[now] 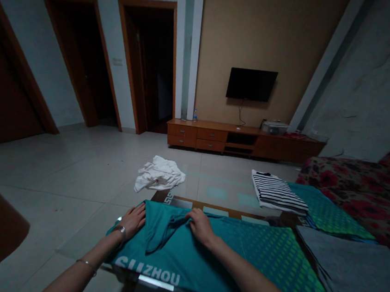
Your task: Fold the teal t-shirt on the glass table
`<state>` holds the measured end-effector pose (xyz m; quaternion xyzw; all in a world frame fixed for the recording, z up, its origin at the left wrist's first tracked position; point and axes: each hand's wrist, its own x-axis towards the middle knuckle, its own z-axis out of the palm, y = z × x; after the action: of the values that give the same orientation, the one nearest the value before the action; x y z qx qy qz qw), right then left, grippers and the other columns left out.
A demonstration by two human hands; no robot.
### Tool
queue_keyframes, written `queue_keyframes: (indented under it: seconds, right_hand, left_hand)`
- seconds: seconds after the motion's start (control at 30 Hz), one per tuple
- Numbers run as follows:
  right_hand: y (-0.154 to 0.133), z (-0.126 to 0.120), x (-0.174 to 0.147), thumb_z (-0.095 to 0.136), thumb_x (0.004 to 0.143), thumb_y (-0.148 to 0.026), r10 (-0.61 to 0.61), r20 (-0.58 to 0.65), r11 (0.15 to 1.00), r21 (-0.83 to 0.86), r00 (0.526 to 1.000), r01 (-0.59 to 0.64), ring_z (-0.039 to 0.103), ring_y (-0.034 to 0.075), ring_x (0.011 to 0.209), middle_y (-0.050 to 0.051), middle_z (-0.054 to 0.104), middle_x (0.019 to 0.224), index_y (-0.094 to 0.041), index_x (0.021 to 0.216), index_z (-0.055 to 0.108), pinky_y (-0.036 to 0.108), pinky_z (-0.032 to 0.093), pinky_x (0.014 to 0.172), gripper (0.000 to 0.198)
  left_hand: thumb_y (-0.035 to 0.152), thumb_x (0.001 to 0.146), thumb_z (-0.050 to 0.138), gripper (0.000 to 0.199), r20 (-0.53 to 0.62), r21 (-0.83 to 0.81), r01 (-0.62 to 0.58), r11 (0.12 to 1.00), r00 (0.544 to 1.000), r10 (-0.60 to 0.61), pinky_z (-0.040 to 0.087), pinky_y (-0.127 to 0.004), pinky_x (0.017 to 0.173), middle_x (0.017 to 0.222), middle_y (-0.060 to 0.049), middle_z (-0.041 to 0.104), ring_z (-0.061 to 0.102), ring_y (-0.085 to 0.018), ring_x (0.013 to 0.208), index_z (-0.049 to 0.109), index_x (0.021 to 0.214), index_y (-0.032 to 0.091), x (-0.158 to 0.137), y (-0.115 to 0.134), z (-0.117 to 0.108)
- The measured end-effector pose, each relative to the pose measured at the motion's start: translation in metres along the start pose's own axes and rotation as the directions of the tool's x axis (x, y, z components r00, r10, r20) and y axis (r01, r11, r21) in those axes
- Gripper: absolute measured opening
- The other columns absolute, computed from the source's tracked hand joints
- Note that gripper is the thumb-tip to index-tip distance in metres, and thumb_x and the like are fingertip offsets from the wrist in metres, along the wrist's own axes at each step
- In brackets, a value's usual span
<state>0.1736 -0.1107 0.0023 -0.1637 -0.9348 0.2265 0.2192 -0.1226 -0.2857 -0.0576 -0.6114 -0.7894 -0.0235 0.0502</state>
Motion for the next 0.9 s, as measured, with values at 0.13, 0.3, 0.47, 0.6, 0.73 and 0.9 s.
queue_keyframes:
  seconds: [0.13, 0.3, 0.47, 0.6, 0.73, 0.9]
  right_hand:
    - [0.011, 0.009, 0.029, 0.046, 0.067, 0.003, 0.0, 0.046, 0.998, 0.057, 0.999, -0.003, 0.053, 0.019, 0.103, 0.008, 0.065, 0.104, -0.016, 0.103, 0.066, 0.028, 0.039, 0.091, 0.045]
    - [-0.002, 0.019, 0.05, 0.045, 0.062, 0.003, 0.076, 0.281, 0.994, 0.052, 0.957, -0.094, 0.058, 0.022, 0.096, 0.009, 0.068, 0.102, -0.015, 0.111, 0.065, 0.032, 0.043, 0.083, 0.056]
    - [0.022, -0.004, 0.033, 0.041, 0.057, 0.004, -0.014, 0.525, 0.968, 0.221, 0.851, -0.121, 0.059, 0.011, 0.064, 0.0, 0.067, 0.067, -0.013, 0.079, 0.072, 0.018, 0.042, 0.061, 0.042]
    - [0.049, -0.028, 0.013, 0.043, 0.056, 0.003, 0.113, 0.443, 0.981, 0.091, 0.89, -0.17, 0.06, 0.012, 0.066, 0.002, 0.068, 0.069, -0.013, 0.071, 0.071, 0.02, 0.041, 0.064, 0.036]
    - [0.057, -0.028, 0.011, 0.043, 0.066, 0.001, 0.213, 0.242, 0.976, -0.007, 0.947, -0.218, 0.058, 0.018, 0.094, 0.009, 0.067, 0.098, -0.013, 0.093, 0.069, 0.026, 0.04, 0.081, 0.04]
    - [0.05, -0.002, 0.022, 0.057, 0.076, -0.014, 0.111, 0.108, 0.982, -0.167, 0.988, -0.092, 0.048, 0.02, 0.109, 0.009, 0.058, 0.114, -0.02, 0.109, 0.061, 0.03, 0.035, 0.09, 0.034]
  left_hand:
    - [0.033, 0.091, 0.037, 0.046, 0.005, -0.025, -0.005, 1.0, 1.0, 0.005, 0.028, -0.044, 0.108, 0.146, -0.008, 0.039, 0.032, -0.023, 0.135, 0.047, 0.134, 0.023, 0.0, -0.001, 0.0]
    - [0.034, 0.091, 0.036, 0.046, 0.026, -0.05, 0.015, 0.999, 1.0, -0.014, 0.026, -0.044, 0.109, 0.146, -0.008, 0.038, 0.031, -0.023, 0.136, 0.047, 0.134, 0.022, 0.0, 0.003, -0.005]
    - [0.033, 0.091, 0.035, 0.046, 0.055, -0.02, 0.033, 0.999, 0.998, -0.032, 0.026, -0.044, 0.109, 0.146, -0.009, 0.038, 0.033, -0.023, 0.135, 0.047, 0.134, 0.022, 0.002, 0.005, -0.007]
    - [0.032, 0.091, 0.034, 0.047, 0.048, -0.031, 0.033, 0.999, 0.998, -0.031, 0.025, -0.044, 0.109, 0.147, -0.009, 0.036, 0.031, -0.023, 0.136, 0.046, 0.135, 0.022, 0.002, 0.005, -0.005]
    - [0.031, 0.091, 0.035, 0.047, 0.04, -0.054, 0.044, 0.998, 0.998, -0.041, 0.026, -0.046, 0.109, 0.146, -0.011, 0.038, 0.032, -0.025, 0.135, 0.046, 0.134, 0.021, 0.002, 0.005, -0.004]
    - [0.032, 0.091, 0.034, 0.047, 0.045, -0.059, 0.042, 0.997, 0.998, -0.04, 0.026, -0.046, 0.109, 0.147, -0.009, 0.037, 0.031, -0.024, 0.136, 0.046, 0.135, 0.023, 0.003, 0.005, -0.005]
